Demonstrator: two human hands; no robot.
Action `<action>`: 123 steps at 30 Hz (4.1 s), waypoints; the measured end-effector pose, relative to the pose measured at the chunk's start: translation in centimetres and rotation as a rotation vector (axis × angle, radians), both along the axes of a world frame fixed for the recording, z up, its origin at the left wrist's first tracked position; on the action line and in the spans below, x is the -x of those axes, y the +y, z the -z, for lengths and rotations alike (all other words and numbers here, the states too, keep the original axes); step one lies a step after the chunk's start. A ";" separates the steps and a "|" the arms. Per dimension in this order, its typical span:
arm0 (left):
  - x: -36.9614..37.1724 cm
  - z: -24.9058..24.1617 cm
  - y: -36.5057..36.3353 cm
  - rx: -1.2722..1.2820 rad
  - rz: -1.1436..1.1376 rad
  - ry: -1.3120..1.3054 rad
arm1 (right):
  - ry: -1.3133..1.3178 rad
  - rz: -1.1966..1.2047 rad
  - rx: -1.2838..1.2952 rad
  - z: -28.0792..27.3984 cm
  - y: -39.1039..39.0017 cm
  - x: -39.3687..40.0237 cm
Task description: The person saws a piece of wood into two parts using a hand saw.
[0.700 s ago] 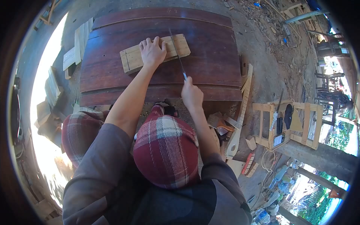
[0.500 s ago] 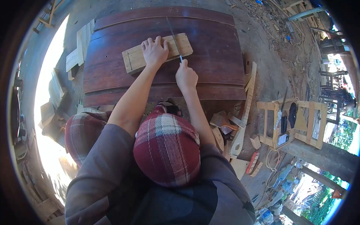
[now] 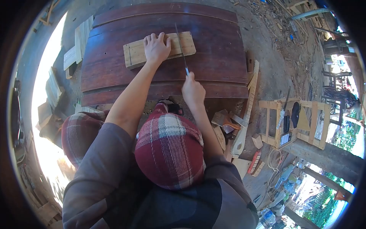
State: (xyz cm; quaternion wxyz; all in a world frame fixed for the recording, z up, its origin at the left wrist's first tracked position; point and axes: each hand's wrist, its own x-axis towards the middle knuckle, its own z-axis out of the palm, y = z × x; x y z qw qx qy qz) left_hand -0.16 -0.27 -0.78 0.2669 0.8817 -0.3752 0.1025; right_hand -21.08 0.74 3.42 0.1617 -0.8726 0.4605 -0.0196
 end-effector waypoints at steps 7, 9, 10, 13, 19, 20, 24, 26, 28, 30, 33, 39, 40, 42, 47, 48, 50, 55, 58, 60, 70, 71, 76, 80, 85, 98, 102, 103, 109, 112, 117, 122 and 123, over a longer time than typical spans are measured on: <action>0.3 0.0 -0.1 0.014 -0.051 -0.056 | -0.041 0.051 -0.043 0.3 -0.9 -3.3; 0.3 0.4 -0.3 0.031 -0.066 -0.064 | -0.003 0.061 -0.079 -0.2 1.2 -0.2; 0.3 0.4 -0.4 0.042 -0.059 -0.062 | 0.029 0.071 -0.109 -0.5 2.3 1.6; 0.4 0.0 0.0 0.046 -0.024 -0.036 | 0.068 0.050 -0.191 -2.5 3.6 4.7; 0.5 -0.3 0.2 0.036 0.002 -0.016 | -0.006 0.026 -0.038 -0.3 -0.4 -1.5; 0.5 -0.4 0.3 0.039 0.001 -0.015 | -0.025 0.025 -0.029 0.4 -1.3 -2.9; 0.5 -0.3 0.1 0.038 -0.012 -0.009 | -0.001 0.001 -0.017 0.0 -2.0 -4.0; 0.5 -0.1 0.0 0.027 -0.018 -0.014 | 0.021 -0.007 -0.037 -0.8 -0.2 -1.6; 0.5 0.1 -0.1 0.025 -0.025 -0.016 | 0.076 0.020 -0.030 -0.4 2.4 2.0; 0.5 -0.2 0.0 0.029 -0.026 -0.018 | 0.138 0.063 -0.087 -1.2 4.6 4.6; 0.5 -0.3 0.1 0.005 0.003 -0.018 | 0.099 0.071 -0.093 -1.4 4.9 5.3; 0.6 -0.1 0.1 0.010 0.019 -0.010 | -0.033 0.026 -0.018 0.8 -0.5 -2.3; 0.4 -0.1 0.1 0.011 0.012 -0.010 | -0.049 0.016 -0.007 1.1 -1.2 -3.2; 0.4 -0.4 0.1 0.001 -0.002 -0.005 | -0.037 0.008 -0.011 0.7 -1.0 -3.0; 0.4 0.0 0.1 0.027 -0.004 -0.027 | 0.123 0.080 -0.042 1.4 4.8 4.3; 0.3 0.0 0.1 0.020 0.001 -0.033 | 0.116 0.082 -0.060 1.0 5.0 4.7; 0.7 0.1 0.3 0.004 0.015 -0.026 | 0.109 0.107 -0.105 -0.3 5.6 5.9; 0.4 0.2 0.2 0.057 0.022 -0.062 | -0.034 0.042 -0.024 1.1 2.1 0.9; 0.4 0.2 0.1 0.065 0.018 -0.064 | -0.065 0.020 -0.002 1.0 -1.0 -2.7; 0.5 0.1 0.3 0.052 0.007 -0.059 | -0.058 0.009 -0.008 0.9 -0.9 -2.9; 0.5 -0.1 0.2 0.025 0.021 -0.015 | 0.102 0.100 -0.127 -1.3 4.9 4.5; 0.5 -0.1 0.3 0.023 0.030 -0.037 | 0.066 0.066 -0.096 -1.3 4.1 3.1; 0.5 -0.3 0.2 0.038 0.017 -0.033 | -0.033 0.020 -0.042 0.3 -1.7 -3.9; 0.6 -0.2 0.2 0.032 0.010 -0.019 | -0.013 0.017 -0.036 0.3 0.3 -1.3; 0.4 0.0 0.3 0.035 0.011 -0.013 | 0.155 0.080 -0.149 -0.8 5.3 5.9; 0.9 -0.4 0.3 0.071 0.002 0.010 | -0.026 -0.021 -0.051 0.4 -1.8 -2.8; 0.8 -0.3 0.1 0.056 -0.010 -0.016 | 0.052 0.037 -0.079 -0.3 2.9 3.3; 0.8 0.0 0.1 0.051 -0.020 -0.031 | 0.080 0.054 -0.103 -0.4 3.8 4.8; 0.6 -0.3 0.3 0.044 0.010 -0.058 | 0.020 0.038 -0.089 -1.2 2.7 3.8; 0.8 0.0 0.3 0.068 0.005 -0.063 | -0.021 0.010 -0.018 1.0 -0.5 -1.4; 0.9 -0.6 0.3 0.081 0.011 0.042 | -0.059 -0.017 -0.038 -0.2 -0.9 -1.1; 0.7 0.0 0.0 0.056 -0.015 -0.037 | 0.118 0.039 -0.109 -1.1 4.6 5.9; 0.7 0.2 0.0 0.046 -0.017 -0.067 | 0.133 0.055 -0.123 -1.3 4.9 6.7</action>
